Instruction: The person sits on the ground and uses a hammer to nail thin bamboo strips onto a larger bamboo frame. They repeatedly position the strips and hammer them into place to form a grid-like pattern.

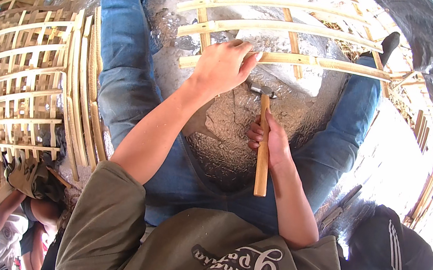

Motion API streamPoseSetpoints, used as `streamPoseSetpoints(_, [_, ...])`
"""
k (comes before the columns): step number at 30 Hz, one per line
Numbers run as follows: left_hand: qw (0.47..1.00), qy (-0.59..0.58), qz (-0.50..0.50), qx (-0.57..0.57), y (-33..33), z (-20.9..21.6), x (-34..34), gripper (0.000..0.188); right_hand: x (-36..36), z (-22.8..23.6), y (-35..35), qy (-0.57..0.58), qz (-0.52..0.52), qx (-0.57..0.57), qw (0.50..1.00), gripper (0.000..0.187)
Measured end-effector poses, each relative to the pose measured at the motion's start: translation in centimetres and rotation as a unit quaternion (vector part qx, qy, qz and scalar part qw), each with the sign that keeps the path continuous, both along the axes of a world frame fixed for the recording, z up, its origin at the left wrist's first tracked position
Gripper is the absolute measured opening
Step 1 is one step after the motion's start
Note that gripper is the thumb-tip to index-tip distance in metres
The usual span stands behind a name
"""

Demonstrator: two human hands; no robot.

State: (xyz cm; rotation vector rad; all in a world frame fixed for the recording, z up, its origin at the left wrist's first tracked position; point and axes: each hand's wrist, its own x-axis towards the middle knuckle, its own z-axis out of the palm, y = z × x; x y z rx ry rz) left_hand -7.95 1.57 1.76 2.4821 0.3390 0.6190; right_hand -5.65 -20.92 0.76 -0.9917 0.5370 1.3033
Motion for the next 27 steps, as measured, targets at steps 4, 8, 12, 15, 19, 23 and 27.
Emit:
streamPoseSetpoints(4, [1.0,-0.003,0.001,0.002,-0.1,0.1,0.1,0.028,0.1,0.1,0.1,-0.001,0.002,-0.005,1.0,0.035])
streamPoseSetpoints(8, [0.999,-0.003,0.0,0.033,-0.1,0.0,0.1,0.027,0.1,-0.2,-0.2,-0.011,0.014,0.014,1.0,0.037])
streamPoseSetpoints(12, [0.997,0.015,-0.002,0.074,-0.5,0.0,0.2,0.024,0.2,-0.4,-0.3,-0.002,0.011,0.013,1.0,0.037])
streamPoseSetpoints(15, [0.995,0.024,0.0,0.098,-0.9,-0.3,0.3,0.02,0.2,-0.4,-0.4,-0.001,0.011,0.015,1.0,0.037])
streamPoseSetpoints(19, [0.997,0.043,-0.011,0.068,-1.0,-0.2,0.1,0.026,0.0,-0.5,-0.3,-0.006,0.011,0.013,1.0,0.037])
streamPoseSetpoints(23, [0.998,0.048,-0.027,0.028,-1.0,0.8,0.0,0.036,0.2,-0.6,-0.5,-0.003,0.007,0.016,1.0,0.036])
streamPoseSetpoints(27, [0.996,0.089,-0.023,0.007,-0.8,0.9,0.0,0.044,0.2,-0.7,-0.4,-0.006,0.015,0.015,1.0,0.037])
